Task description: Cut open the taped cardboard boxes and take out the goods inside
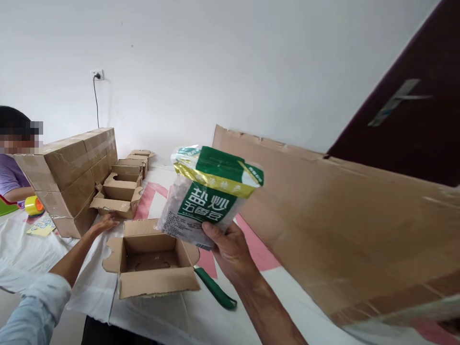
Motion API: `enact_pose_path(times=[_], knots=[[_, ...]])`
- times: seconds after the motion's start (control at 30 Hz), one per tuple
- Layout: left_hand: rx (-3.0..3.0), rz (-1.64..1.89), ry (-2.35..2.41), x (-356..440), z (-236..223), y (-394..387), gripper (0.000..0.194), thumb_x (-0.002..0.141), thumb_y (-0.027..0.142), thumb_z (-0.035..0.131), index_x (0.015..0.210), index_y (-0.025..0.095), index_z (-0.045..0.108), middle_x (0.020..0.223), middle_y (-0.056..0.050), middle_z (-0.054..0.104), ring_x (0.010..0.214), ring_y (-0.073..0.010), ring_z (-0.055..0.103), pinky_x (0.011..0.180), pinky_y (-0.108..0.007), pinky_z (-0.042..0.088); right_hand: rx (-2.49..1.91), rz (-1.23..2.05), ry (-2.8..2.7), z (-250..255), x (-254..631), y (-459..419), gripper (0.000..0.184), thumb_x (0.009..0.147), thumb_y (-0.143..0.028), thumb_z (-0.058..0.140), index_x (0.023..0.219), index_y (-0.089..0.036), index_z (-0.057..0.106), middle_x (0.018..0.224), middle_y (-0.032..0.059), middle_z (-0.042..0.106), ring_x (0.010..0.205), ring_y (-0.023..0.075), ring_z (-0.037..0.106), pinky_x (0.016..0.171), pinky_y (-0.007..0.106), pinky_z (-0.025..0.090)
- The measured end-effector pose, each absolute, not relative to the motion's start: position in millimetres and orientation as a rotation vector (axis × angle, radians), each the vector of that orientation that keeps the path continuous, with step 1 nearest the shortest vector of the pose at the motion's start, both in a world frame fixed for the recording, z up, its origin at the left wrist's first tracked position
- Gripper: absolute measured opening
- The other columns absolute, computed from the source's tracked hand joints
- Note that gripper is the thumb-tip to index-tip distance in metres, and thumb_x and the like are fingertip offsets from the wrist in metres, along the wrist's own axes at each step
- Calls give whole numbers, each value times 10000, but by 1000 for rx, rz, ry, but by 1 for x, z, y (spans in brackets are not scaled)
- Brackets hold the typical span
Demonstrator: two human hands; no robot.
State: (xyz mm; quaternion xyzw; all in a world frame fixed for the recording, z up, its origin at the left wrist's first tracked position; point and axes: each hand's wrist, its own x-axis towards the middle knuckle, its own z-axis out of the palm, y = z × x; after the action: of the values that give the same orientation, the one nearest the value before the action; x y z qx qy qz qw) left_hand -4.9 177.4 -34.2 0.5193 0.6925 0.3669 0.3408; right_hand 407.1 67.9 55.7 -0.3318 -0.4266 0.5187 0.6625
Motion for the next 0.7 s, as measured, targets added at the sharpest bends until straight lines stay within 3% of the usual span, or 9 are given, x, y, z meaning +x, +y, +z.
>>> enact_pose_path(times=[0.13,0.17,0.23,0.33,0.4,0.5,0.6,0.7], knots=[[1454,911,1653,3,24,146,389,831,465,883,1007,134,783,942,-113,792,950,-338,775,762,-398,641,-775,1125,-1073,70,400,68,527,631,-558,1015,1018,-257,822,1032,68,856,940,317,806,837,488,678],[1497,952,1594,7,45,137,449,808,509,883,1035,134,789,974,-120,802,987,-350,778,767,-388,637,-789,1121,-1128,75,395,69,518,633,-562,1009,1003,-251,823,1013,63,854,910,304,801,813,466,677],[1594,1116,1442,20,91,117,636,819,615,832,1295,204,740,1248,-101,791,1163,-317,751,873,-352,632,-776,1147,-1281,87,381,69,499,665,-544,987,1033,-250,822,1028,53,850,907,284,789,804,437,673],[1819,1259,1013,43,157,87,992,658,570,960,1517,214,616,1397,-148,736,1224,-362,730,933,-406,642,-656,1201,-1562,107,355,72,467,742,-455,926,1143,-251,802,1127,43,833,998,272,767,869,422,656],[1969,1194,1068,53,188,73,917,604,499,1006,1415,197,703,1284,-116,781,1132,-326,754,906,-380,651,-643,1133,-1767,120,340,78,442,767,-386,885,1172,-233,793,1130,41,818,1015,264,747,869,398,632],[2043,998,1245,49,209,68,598,639,466,978,1120,146,824,1000,-77,814,896,-271,771,784,-357,657,-695,959,-2058,134,322,95,412,781,-289,840,1182,-209,785,1064,29,798,965,244,720,818,348,577],[2031,1068,1403,22,206,77,399,684,464,921,898,138,838,854,-61,788,767,-229,743,718,-332,634,-765,834,-2212,144,302,120,366,815,-267,808,1174,-210,775,1028,20,787,926,226,710,787,314,531],[2011,1236,1527,-9,189,92,310,698,422,872,834,149,820,801,-41,776,711,-191,699,682,-290,594,-838,708,-2311,145,271,148,354,836,-277,811,1182,-217,765,1055,20,793,983,236,714,800,300,506]])
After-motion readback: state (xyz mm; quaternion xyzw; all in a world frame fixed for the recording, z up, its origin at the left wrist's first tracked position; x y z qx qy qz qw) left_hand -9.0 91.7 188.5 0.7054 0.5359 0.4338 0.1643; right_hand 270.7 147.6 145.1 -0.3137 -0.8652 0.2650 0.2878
